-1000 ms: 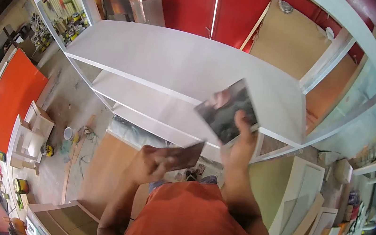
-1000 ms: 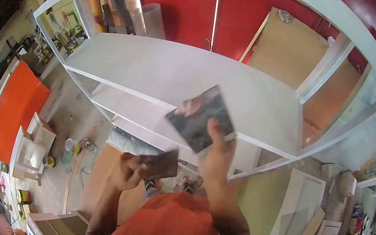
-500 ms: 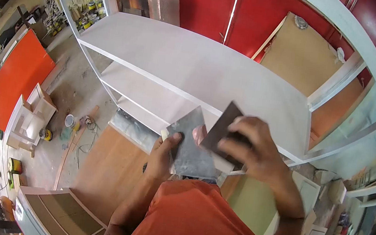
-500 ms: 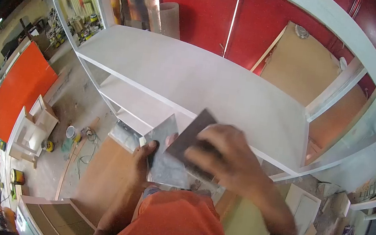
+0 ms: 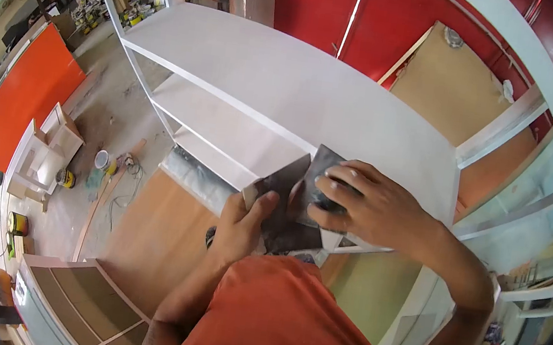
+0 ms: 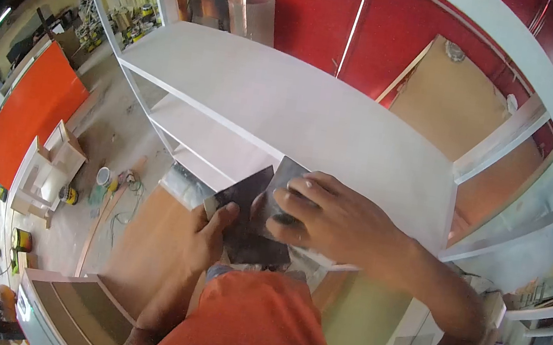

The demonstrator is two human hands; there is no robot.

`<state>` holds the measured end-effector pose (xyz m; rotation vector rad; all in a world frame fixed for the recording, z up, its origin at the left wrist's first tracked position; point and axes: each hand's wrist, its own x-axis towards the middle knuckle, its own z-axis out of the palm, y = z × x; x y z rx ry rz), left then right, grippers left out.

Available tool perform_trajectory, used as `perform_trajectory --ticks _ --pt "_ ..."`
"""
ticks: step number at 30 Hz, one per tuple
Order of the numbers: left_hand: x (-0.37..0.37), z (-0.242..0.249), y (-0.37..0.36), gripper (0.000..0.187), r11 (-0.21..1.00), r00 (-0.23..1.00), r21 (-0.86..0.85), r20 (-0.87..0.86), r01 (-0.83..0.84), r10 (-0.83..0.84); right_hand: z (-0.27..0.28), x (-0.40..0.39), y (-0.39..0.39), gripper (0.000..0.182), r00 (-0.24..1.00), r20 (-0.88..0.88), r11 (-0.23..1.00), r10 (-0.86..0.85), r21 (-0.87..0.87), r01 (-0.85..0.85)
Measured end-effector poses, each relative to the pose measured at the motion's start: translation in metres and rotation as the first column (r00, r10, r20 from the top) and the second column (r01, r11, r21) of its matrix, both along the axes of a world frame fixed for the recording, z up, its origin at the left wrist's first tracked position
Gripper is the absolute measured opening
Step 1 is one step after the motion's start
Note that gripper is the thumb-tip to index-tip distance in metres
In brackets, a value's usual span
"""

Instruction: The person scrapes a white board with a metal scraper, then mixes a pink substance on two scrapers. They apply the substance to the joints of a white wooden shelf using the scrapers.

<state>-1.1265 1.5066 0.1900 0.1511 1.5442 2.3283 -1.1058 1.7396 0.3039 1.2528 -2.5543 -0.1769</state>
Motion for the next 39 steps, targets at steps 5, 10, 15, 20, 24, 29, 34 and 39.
perform_trajectory --ticks 5,10,15,20,24,29,34,39 --pt "0.001 0.005 0.001 0.030 0.991 0.993 -0.122 -0.106 -0.055 0.042 -0.001 -0.006 -0.001 0.019 0.998 0.067 0.999 0.016 0.049 -0.019" --pt "-0.002 0.008 -0.008 0.031 0.940 0.987 -0.333 -0.160 -0.073 0.020 -0.005 0.002 0.005 0.020 0.996 0.087 0.997 -0.018 0.074 0.012" --pt "0.004 0.023 -0.016 0.030 0.923 0.983 -0.378 -0.184 -0.066 -0.006 -0.015 0.006 -0.004 0.016 1.000 0.016 0.995 -0.008 -0.099 0.010" --pt "0.010 0.032 -0.021 0.029 0.917 0.973 -0.386 -0.232 -0.097 0.005 -0.015 0.005 -0.017 0.014 0.999 -0.043 0.994 0.015 -0.107 -0.020" --pt "0.007 0.036 -0.017 0.027 0.935 0.957 -0.292 -0.263 -0.200 0.122 -0.005 0.012 -0.013 0.016 0.996 -0.085 0.979 -0.018 -0.202 0.001" --pt "0.007 0.035 -0.025 0.024 0.943 0.964 -0.306 -0.261 -0.132 0.050 -0.011 0.009 -0.013 0.023 0.998 -0.065 0.994 -0.020 -0.105 0.013" --pt "0.006 0.035 -0.029 0.028 0.936 0.978 -0.336 -0.208 -0.102 0.031 -0.023 0.018 -0.014 0.026 0.996 -0.075 0.977 -0.055 -0.208 0.038" --pt "0.010 0.029 0.000 0.047 0.931 0.947 0.353 0.320 -0.098 -0.022 -0.041 0.044 -0.031 0.032 1.000 -0.022 0.710 0.003 -0.704 -0.017"
